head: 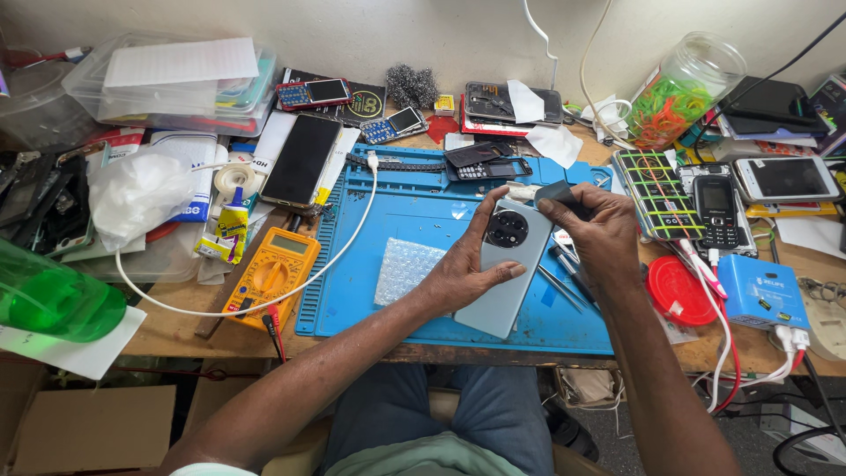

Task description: The person connects a smartphone to a power source and then uses a plastic pry tool to remove the back cover. They proceed to use a screwdriver and tweezers to unscrew and detach internal components, including the battery connector, exposing the motherboard and camera module.

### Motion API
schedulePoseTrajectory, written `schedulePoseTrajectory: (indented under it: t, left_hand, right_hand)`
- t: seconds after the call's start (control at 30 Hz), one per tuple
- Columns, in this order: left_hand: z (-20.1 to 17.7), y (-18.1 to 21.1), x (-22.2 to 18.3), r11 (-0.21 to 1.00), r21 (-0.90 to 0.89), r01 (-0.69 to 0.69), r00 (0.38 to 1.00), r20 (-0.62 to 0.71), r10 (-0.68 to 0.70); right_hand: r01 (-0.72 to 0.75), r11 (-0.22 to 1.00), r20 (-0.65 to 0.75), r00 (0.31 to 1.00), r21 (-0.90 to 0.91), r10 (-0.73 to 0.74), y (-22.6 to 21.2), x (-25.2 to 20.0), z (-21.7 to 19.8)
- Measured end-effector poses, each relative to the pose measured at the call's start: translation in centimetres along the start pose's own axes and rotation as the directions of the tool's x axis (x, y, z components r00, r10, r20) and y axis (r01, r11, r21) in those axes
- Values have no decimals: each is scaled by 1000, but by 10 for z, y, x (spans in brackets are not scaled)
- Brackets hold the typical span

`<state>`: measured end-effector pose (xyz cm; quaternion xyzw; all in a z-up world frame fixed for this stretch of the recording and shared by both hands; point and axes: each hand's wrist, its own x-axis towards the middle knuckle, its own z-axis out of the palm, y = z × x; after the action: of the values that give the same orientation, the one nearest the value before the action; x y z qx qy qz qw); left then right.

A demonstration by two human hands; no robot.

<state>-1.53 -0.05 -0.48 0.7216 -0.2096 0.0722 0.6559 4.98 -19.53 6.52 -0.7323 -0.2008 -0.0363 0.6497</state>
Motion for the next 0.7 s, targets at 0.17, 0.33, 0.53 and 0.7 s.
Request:
schedulePoseTrajectory:
  t: [0.17,0.33,0.53,0.7]
  left_hand:
    - [2,1,1,999,20,-34,999,18,34]
    - [1,-1,1,995,86,-48,998,33,45]
    - [1,-3,2,997,69,-29,998,48,26]
    - [0,0,0,998,37,-55,997,57,53]
  right_hand:
    - [15,999,26,1000,34,-16,-1,0,6]
    - [-9,1000,27,1000,23,8,0,3,14]
    - [22,997,10,1000,77,-23,-1,1,22]
    - [6,1000,-19,1000,27,-5,-6,-3,28]
